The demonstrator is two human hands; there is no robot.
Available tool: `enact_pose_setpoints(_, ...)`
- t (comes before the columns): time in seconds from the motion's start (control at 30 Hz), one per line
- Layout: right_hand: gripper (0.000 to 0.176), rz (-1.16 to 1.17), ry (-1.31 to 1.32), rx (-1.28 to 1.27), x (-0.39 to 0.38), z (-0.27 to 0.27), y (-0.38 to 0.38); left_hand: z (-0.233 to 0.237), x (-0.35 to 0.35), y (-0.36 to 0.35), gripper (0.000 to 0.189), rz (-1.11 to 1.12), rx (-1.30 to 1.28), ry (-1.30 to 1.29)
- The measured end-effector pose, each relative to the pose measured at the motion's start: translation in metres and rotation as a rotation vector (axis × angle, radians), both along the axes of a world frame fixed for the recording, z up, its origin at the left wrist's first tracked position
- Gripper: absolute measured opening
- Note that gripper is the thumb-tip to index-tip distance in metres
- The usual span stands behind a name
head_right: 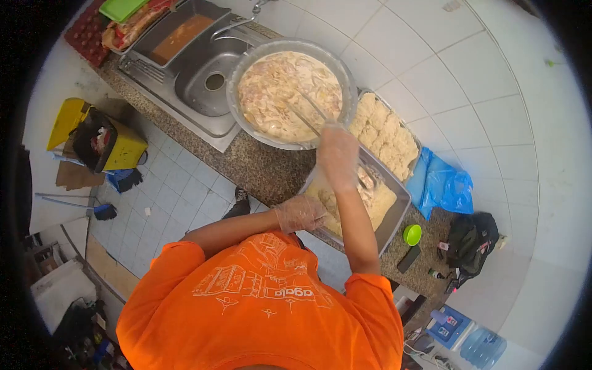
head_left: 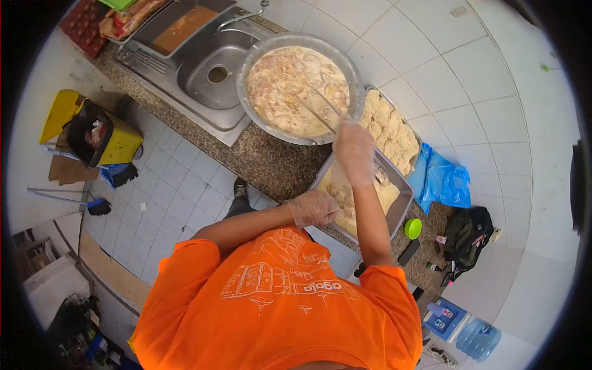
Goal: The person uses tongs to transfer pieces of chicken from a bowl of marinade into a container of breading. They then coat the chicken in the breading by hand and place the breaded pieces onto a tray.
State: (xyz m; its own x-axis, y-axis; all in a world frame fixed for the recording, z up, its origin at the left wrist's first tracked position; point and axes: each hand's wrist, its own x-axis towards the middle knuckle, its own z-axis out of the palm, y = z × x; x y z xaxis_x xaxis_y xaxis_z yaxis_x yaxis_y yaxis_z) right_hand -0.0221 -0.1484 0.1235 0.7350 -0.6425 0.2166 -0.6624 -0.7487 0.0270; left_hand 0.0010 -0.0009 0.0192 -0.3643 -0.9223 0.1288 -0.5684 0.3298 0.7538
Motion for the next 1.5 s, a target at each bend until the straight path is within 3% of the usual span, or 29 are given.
enact_pose_setpoints(0.07,0.009,0.059,0.041,-0.001,0.028,-0.02,-0.02,0.001,0.001,0.0,0.04,-0.011,0.042,0.009)
enact_pose_setpoints(0.17,0.008,0.261,-0.099,-0.136,0.032,-0.064,-0.043,-0.003,0.001,0.0,0.04,-0.031,0.098,-0.03)
enact_pose_setpoints(0.23,0.008,0.212,-0.134,0.094,0.023,-0.064,-0.051,-0.011,-0.001,0.001,0.039,-0.027,-0.026,0.007)
enact_pose_setpoints(0.27,0.008,0.217,-0.133,0.091,0.017,-0.065,-0.052,-0.015,-0.002,0.0,0.039,-0.022,-0.03,0.009)
enact_pose_setpoints(0.33,0.022,-0.082,-0.095,0.28,0.003,-0.052,-0.042,-0.013,-0.001,-0.001,0.039,-0.054,-0.031,-0.013)
enact_pose_setpoints(0.47,0.025,-0.309,-0.003,0.497,-0.026,-0.046,-0.033,-0.007,0.0,0.001,0.04,-0.044,-0.043,-0.011)
enact_pose_setpoints(0.57,0.019,-0.426,-0.468,0.935,-0.055,0.006,0.007,-0.002,0.001,0.001,0.04,-0.047,-0.083,0.021)
enact_pose_setpoints(0.7,0.016,-0.403,-0.592,0.848,-0.13,0.025,0.037,-0.001,0.001,-0.001,0.034,-0.058,-0.049,0.03)
enact_pose_setpoints(0.77,0.017,-0.705,-0.673,0.967,-0.155,0.058,0.068,-0.002,-0.003,-0.001,0.031,-0.028,-0.098,0.044)
enact_pose_setpoints(0.8,0.017,-0.73,-0.676,0.962,-0.175,0.058,0.078,-0.005,-0.005,-0.002,0.031,-0.05,-0.093,0.053)
enact_pose_setpoints(0.9,0.025,-0.855,-0.613,0.983,-0.223,0.054,0.096,-0.009,-0.006,-0.001,0.033,-0.03,-0.175,-0.009)
enact_pose_setpoints(0.97,0.032,-0.916,-0.027,0.66,-0.234,0.053,0.103,-0.009,-0.007,0.0,0.033,-0.03,-0.164,-0.025)
enact_pose_setpoints(1.07,0.037,-0.948,0.119,0.499,-0.225,0.073,0.102,-0.002,-0.004,0.0,0.034,-0.027,-0.136,-0.038)
enact_pose_setpoints(1.13,0.034,-0.91,0.0,0.521,-0.212,0.073,0.094,0.001,-0.003,0.003,0.035,0.001,-0.103,-0.039)
enact_pose_setpoints(1.2,0.035,-0.707,-0.112,0.355,-0.167,0.09,0.084,-0.004,-0.004,0.006,0.038,0.047,-0.126,0.016)
enact_pose_setpoints(1.23,0.035,-0.673,0.008,0.36,-0.142,0.092,0.074,-0.002,-0.002,0.006,0.04,0.032,-0.146,0.027)
enact_pose_setpoints(1.3,0.036,-0.346,-0.094,0.244,-0.101,0.063,0.05,-0.004,-0.002,0.006,0.038,0.019,-0.128,-0.002)
enact_pose_setpoints(1.37,0.025,-0.238,-0.014,0.244,-0.036,0.056,0.038,0.001,0.0,0.006,0.037,-0.012,-0.095,-0.034)
enact_pose_setpoints(1.43,0.013,0.001,-0.084,0.047,0.008,0.022,0.018,0.001,-0.001,0.006,0.038,0.022,-0.09,-0.041)
enact_pose_setpoints(1.5,0.008,0.062,-0.11,-0.009,0.053,-0.004,-0.002,-0.004,-0.002,0.005,0.038,0.047,-0.085,-0.044)
